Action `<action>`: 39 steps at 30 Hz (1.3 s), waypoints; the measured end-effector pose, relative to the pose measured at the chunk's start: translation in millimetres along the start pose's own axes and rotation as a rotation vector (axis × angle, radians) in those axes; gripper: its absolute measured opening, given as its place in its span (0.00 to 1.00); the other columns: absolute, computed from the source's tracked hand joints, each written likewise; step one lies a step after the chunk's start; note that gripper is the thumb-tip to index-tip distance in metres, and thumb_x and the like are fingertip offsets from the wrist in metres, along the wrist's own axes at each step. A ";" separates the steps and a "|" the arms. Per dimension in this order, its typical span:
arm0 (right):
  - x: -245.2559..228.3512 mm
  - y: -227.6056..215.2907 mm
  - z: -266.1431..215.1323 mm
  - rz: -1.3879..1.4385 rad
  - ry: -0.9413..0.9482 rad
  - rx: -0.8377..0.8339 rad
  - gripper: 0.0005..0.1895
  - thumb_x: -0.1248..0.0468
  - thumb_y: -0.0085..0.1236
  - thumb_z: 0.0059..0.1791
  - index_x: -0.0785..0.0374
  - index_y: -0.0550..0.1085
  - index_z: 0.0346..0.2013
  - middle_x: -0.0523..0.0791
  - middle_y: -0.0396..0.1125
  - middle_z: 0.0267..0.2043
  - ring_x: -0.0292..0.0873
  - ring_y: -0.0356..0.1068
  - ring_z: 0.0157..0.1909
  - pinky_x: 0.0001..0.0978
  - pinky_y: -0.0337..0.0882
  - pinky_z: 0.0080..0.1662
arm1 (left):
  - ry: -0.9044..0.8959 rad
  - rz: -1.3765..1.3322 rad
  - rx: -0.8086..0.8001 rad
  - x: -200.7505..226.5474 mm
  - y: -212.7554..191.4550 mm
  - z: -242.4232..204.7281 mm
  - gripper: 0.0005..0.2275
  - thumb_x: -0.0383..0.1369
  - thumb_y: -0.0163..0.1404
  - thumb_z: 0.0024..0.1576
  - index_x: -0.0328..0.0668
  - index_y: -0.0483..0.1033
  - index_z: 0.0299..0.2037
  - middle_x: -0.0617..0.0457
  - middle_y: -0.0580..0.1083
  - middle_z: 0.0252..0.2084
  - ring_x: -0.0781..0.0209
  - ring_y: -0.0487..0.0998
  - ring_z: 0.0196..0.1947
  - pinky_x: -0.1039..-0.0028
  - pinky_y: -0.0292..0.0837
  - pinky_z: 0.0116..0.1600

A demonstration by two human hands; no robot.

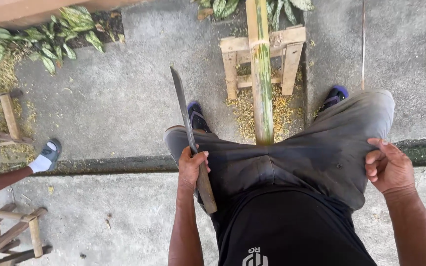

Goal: The recorder uses a machete to shave the outer layer off a bamboo pole while it is held in a wooden stand.

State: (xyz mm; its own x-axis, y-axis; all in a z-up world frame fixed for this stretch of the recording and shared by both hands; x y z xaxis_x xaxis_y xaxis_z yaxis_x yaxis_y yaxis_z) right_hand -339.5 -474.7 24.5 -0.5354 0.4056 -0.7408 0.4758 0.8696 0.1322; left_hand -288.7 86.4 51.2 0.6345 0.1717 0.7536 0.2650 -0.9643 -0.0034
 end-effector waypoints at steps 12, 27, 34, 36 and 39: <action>-1.7 -5.5 2.8 0.015 -0.014 0.023 0.15 0.52 0.52 0.60 0.60 0.75 0.48 0.43 0.66 0.23 0.38 0.58 0.16 0.29 0.55 0.18 | -0.087 0.055 -0.029 5.9 13.1 1.2 0.26 0.32 0.57 0.50 0.27 0.67 0.58 0.49 0.73 0.23 0.60 0.74 0.15 0.71 0.69 0.20; -14.8 32.0 -4.0 -0.080 0.021 0.002 0.14 0.55 0.52 0.59 0.62 0.75 0.49 0.44 0.67 0.23 0.38 0.59 0.16 0.30 0.55 0.17 | 0.079 -0.021 -0.174 -11.6 24.9 8.3 0.27 0.27 0.56 0.51 0.26 0.65 0.61 0.48 0.74 0.25 0.61 0.75 0.17 0.72 0.72 0.22; -11.4 16.6 11.8 -0.209 0.096 0.043 0.15 0.55 0.51 0.58 0.64 0.74 0.49 0.47 0.68 0.25 0.42 0.62 0.18 0.34 0.59 0.19 | -0.024 -0.021 -0.241 -6.4 33.3 32.4 0.27 0.27 0.56 0.51 0.27 0.65 0.61 0.50 0.73 0.24 0.62 0.74 0.15 0.73 0.70 0.20; -28.7 47.0 7.7 -0.247 0.092 0.009 0.15 0.56 0.51 0.58 0.65 0.74 0.50 0.49 0.70 0.28 0.43 0.66 0.21 0.34 0.64 0.22 | -0.021 -0.014 -0.253 0.0 30.6 30.8 0.27 0.28 0.57 0.51 0.26 0.65 0.62 0.50 0.73 0.24 0.62 0.74 0.16 0.73 0.70 0.21; -53.5 90.4 -3.7 -0.376 0.013 -0.048 0.16 0.59 0.51 0.56 0.67 0.73 0.53 0.51 0.72 0.34 0.45 0.71 0.29 0.36 0.71 0.30 | -0.013 -0.009 -0.289 -5.2 29.6 28.0 0.28 0.30 0.57 0.52 0.27 0.64 0.63 0.49 0.73 0.24 0.62 0.74 0.16 0.73 0.71 0.21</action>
State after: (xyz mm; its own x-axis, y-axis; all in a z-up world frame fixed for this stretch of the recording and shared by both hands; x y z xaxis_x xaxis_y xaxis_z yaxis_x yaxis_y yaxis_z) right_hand -270.4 -416.7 78.5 -0.6756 0.0593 -0.7349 0.2116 0.9704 -0.1163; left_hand -263.8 62.6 28.8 0.6432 0.1810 0.7440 0.0540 -0.9800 0.1917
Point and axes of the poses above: each hand's wrist, its own z-axis towards the middle knuckle, its own y-axis out of the palm, x = y × z, the point moved 6 cm from there along z, towards the middle knuckle
